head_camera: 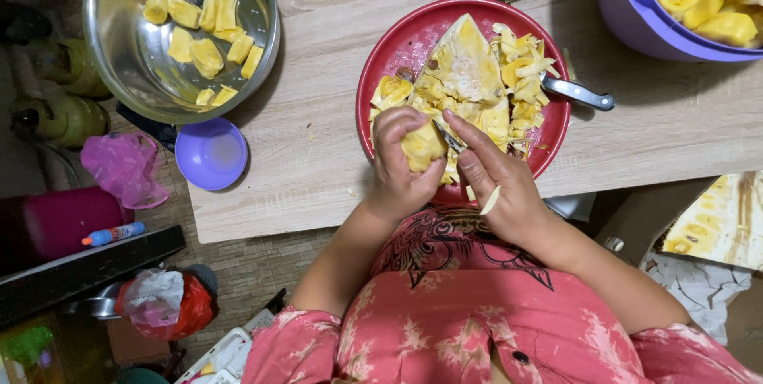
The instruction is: The person peels jackfruit segments by hand and with a knife, separating the yellow flesh from the fibrous core and rind. The person places the peeled fruit into a metal bowl and discards the rind onto a red plate.
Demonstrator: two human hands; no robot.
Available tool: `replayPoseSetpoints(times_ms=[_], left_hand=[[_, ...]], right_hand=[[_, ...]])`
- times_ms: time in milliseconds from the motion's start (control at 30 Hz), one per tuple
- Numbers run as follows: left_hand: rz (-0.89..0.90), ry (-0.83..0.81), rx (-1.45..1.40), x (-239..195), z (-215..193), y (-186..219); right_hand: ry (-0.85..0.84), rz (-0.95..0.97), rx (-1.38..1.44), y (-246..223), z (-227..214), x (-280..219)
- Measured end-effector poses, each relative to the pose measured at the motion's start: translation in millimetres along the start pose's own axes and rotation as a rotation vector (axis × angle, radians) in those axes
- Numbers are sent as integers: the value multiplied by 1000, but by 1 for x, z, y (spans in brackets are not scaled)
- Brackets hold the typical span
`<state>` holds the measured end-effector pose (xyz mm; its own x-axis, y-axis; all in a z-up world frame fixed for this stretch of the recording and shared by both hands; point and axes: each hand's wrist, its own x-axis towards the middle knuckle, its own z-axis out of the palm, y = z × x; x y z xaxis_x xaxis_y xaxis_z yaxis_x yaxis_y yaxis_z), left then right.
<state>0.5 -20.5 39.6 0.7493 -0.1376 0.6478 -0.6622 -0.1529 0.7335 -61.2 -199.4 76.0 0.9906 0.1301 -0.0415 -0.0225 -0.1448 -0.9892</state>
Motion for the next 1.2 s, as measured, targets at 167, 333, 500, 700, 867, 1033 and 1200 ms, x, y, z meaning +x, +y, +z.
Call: replayPoseSetpoints(times_ms=[167,333,500,700,867,1033,1200], left_hand=[[105,-15,68,-12,2,-13],[188,-37,109,-13,1,-11],[-43,0,-294,-1,-3,1],[-583,137,-1199,1,-19,6],[-672,129,-1343,5,-22,14],[-734,93,-1342,-15,-5,-12],[-822,13,-1344,-28,14,-19]], right_hand=[[-4,31,134,15,5,3],[-13,60,268,26,9,7],[12,189,522,24,-5,12],[281,173,258,49,-41,32],[276,47,-424,33,-59,26],[249,225,-575,58,-57,22],[91,28,220,27,-16,20]])
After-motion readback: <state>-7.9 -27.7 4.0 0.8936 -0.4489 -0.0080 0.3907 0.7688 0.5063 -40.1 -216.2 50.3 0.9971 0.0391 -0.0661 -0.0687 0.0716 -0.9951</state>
